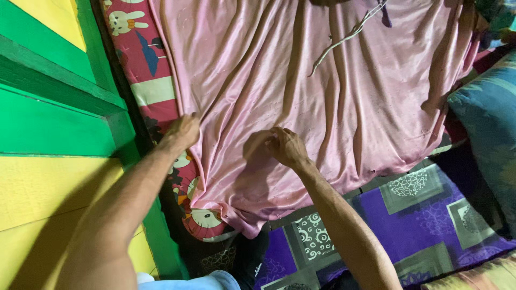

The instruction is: The person smooths out a pillow, adjusts a pink satin sheet, and then places two different decorative pillowcases onto two separate pillows by hand on a bed.

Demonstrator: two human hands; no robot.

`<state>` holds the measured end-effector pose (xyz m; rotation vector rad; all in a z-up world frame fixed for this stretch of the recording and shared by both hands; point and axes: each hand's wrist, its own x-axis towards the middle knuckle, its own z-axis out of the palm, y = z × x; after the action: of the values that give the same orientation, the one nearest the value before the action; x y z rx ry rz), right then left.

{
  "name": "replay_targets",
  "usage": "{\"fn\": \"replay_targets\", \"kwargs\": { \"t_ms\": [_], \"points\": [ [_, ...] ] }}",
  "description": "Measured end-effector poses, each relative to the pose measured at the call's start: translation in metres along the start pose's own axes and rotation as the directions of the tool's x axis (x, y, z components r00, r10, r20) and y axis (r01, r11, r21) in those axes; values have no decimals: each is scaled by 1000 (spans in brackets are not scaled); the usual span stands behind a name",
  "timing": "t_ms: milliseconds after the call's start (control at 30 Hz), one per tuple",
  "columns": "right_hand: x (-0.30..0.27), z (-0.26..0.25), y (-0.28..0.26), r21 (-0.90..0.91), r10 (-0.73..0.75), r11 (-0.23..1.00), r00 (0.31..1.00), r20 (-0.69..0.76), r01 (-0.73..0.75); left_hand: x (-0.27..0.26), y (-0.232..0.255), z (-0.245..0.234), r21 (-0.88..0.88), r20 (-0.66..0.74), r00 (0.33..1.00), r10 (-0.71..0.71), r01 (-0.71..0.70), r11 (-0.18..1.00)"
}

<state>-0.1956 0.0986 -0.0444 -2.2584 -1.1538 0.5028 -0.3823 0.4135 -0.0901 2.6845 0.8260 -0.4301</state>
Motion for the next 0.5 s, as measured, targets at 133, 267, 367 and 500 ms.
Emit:
{"fn": "replay_targets", "kwargs": {
  "t_ms": [133,267,367,500],
  "points": [
    [-4,2,1,25,-32,999,999,-10,32,-32,-4,-28,-202,-5,972,-236,230,952],
    [-5,5,1,-22,-39,999,999,-27,39,-31,16,-41,-72,180,920,-347,364,929],
    [-2,0,1,25,-79,996,996,-34,80,-17,9,-27,-156,289,908,-303,357,921],
    [-1,-13,1,74,-48,996,999,10,47,-19,-48,0,-195,266,956,-122,177,965]
  ]
}}
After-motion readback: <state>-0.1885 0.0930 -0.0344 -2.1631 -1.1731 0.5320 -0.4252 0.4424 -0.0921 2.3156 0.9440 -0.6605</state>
